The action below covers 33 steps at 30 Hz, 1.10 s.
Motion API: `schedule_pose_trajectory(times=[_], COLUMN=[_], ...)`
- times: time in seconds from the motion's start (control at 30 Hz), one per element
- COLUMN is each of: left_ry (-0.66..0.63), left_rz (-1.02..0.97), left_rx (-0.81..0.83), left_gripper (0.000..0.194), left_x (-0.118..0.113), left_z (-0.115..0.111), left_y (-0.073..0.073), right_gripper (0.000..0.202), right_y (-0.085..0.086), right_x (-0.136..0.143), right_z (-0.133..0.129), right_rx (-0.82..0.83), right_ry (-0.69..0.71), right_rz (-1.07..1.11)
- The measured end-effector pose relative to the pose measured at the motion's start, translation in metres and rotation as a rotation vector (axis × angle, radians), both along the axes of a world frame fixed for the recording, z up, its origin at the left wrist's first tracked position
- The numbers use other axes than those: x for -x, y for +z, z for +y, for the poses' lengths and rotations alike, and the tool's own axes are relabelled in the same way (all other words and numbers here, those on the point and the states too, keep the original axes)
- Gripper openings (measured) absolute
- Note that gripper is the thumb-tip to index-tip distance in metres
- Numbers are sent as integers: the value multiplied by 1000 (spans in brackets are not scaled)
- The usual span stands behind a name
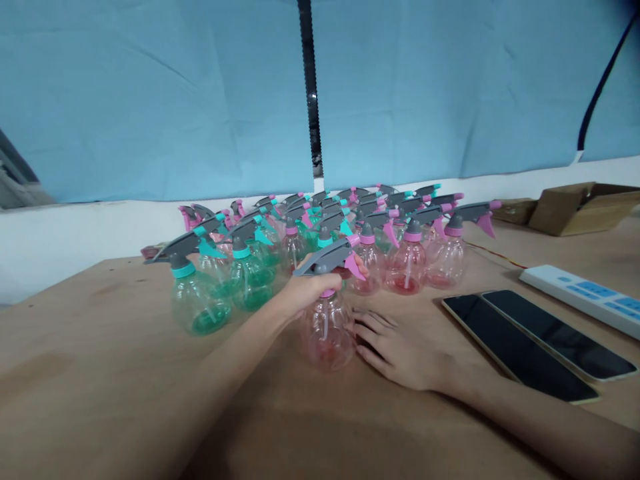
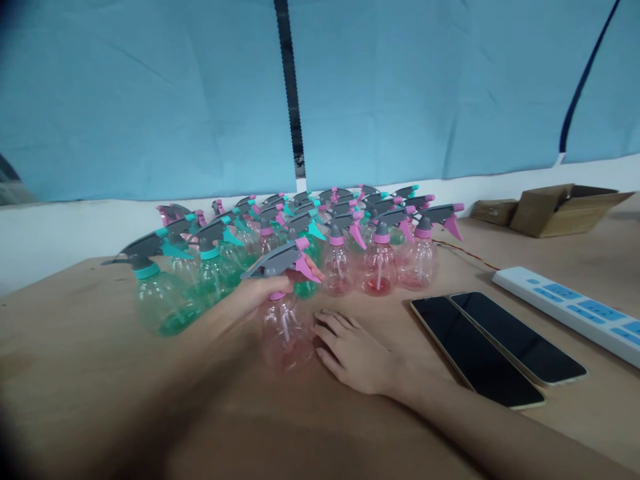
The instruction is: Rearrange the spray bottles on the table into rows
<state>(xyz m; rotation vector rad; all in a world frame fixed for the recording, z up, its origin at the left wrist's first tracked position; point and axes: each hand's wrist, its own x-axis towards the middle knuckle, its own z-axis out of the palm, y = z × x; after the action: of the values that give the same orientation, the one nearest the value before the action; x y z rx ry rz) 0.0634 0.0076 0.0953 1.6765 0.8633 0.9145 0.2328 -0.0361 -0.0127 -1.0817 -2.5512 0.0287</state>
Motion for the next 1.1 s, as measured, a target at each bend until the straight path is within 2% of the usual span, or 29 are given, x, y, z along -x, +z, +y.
schedule_pose_trajectory(times=[0.13,0.57,0.67,0.93,1.1], left_ry=[-110,-153,-139,11,-27], left_rz=[-67,-99,-105,-103,-99], left_rx=[-30,-54,-48,-76,-53], left_gripper=[55,47,46,34,43], left_x=[2,0,0,0,0], left_z=[5,2,2,4,7], left_y=[-1,-1,-2,-6,-5], right_gripper=[38,38,39,39,39], right_y=[1,1,0,-3,-4], right_x=[0,0,0,0,-1], right_z=[0,0,0,1,1], right_rx=[1,11,7,-15,-28], right_ry=[8,-3,0,5,1], right_rz=[0,-33,-21,15,30])
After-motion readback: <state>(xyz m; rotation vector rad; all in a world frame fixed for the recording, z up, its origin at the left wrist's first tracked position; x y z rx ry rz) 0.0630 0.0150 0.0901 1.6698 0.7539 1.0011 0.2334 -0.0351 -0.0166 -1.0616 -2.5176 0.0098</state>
